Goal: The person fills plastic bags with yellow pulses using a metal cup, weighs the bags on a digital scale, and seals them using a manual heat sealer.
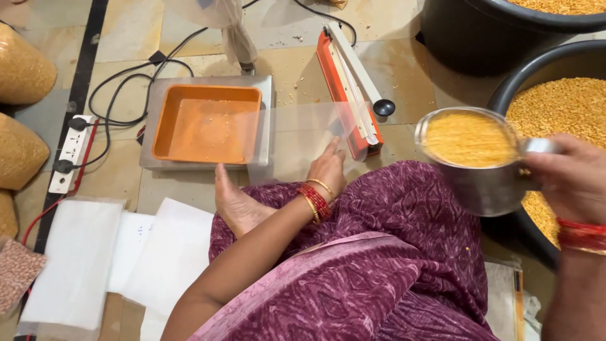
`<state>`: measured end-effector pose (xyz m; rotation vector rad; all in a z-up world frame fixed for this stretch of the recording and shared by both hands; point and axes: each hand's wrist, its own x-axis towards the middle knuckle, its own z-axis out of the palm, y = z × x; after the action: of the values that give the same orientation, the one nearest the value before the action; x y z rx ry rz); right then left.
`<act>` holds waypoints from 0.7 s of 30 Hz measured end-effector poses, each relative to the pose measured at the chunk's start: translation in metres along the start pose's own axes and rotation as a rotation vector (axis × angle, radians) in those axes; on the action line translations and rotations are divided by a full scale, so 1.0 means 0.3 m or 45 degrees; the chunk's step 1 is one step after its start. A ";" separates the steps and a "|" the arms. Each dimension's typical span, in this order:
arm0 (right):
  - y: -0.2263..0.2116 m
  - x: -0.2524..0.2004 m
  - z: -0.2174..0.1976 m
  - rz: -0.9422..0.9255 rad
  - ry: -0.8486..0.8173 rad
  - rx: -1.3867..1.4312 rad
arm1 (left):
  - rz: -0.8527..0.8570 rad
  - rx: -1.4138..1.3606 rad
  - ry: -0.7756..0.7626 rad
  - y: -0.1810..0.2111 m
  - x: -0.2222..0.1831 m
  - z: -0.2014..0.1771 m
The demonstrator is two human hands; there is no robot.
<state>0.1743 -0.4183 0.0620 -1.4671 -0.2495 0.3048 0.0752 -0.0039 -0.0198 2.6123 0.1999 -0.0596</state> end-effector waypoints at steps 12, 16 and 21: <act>-0.235 0.121 1.076 -0.557 -0.870 -2.289 | 0.266 -0.440 0.514 0.022 -0.080 -0.038; -0.348 0.169 1.113 -0.509 -0.991 -2.462 | 0.061 -0.835 0.392 0.011 -0.070 -0.182; -0.443 0.259 0.842 0.251 -0.334 -1.380 | -0.433 -1.350 0.069 0.027 -0.080 -0.417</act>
<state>0.1658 -0.1657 0.2156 -2.5322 -0.5310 0.5710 0.0532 0.0484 0.0945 1.5086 0.5256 0.0035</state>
